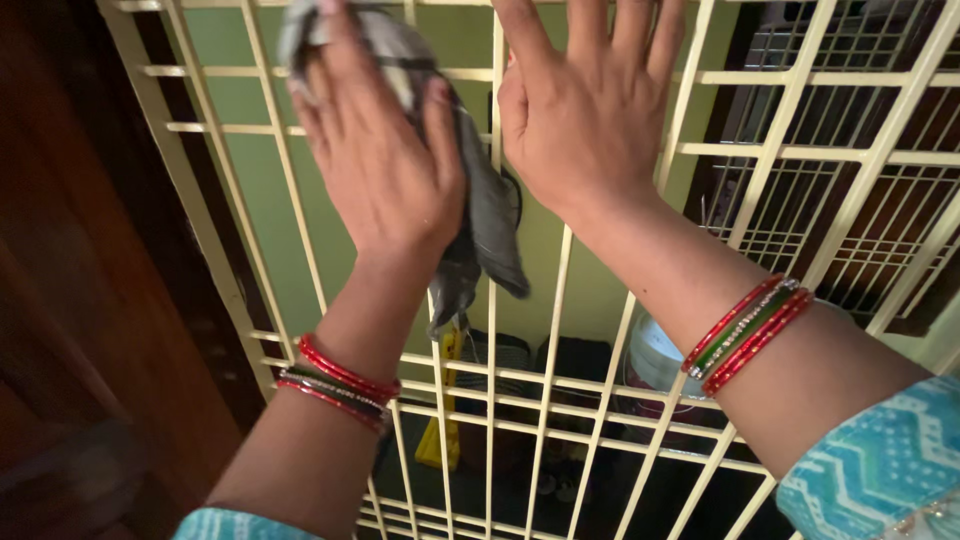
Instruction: The person wipes the vertical and horizontal bars of a cream-colored metal security grille using a patterned cloth. The hands move systematically across the grille, rubbing the cloth along the bars to clean them.
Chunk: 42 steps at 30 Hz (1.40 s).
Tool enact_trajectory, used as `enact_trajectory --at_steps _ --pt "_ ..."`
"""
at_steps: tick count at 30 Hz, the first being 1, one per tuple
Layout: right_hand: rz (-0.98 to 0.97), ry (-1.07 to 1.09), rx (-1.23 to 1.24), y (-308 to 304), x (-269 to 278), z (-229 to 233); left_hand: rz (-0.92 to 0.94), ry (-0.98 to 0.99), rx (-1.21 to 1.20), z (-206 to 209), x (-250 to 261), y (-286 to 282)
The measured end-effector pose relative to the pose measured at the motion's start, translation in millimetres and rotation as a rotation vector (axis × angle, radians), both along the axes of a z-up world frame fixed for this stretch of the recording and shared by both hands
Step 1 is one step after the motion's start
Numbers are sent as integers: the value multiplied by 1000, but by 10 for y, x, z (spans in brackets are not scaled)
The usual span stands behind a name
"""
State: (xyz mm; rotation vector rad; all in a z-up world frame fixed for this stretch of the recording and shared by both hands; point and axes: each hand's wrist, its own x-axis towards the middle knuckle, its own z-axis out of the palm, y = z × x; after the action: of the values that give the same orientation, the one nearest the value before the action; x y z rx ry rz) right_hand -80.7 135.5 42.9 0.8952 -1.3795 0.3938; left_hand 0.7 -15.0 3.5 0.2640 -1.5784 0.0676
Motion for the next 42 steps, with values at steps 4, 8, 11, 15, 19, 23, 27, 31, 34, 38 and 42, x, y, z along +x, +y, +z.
enact_trajectory --at_steps 4,8,11,15,19,23,27,31,34,38,42 --pt "-4 -18 3 7 -7 -3 -34 11 102 -40 -144 142" --pt "10 -9 3 12 3 8 -16 -28 50 -17 -28 56" --pt "-2 -15 2 6 -11 -5 -31 63 160 -15 -87 110" --pt "-16 8 -5 -1 -2 3 -14 -134 -64 -123 -13 173" --pt "10 17 -2 4 30 21 -44 5 74 -83 48 91" --pt "28 -1 -4 17 82 33 -49 -61 46 -158 -30 197" --pt "-8 -13 3 12 77 35 26 -48 -1 -100 8 26" --pt "21 -38 10 2 76 33 -35 50 101 -137 -79 141" --pt "7 -25 9 -9 85 30 -48 -72 2 -210 8 202" --pt "0 11 -5 -13 11 -8 -30 53 49 -109 28 67" --pt "5 22 41 -58 -4 -91 -39 109 247 -137 -161 75"
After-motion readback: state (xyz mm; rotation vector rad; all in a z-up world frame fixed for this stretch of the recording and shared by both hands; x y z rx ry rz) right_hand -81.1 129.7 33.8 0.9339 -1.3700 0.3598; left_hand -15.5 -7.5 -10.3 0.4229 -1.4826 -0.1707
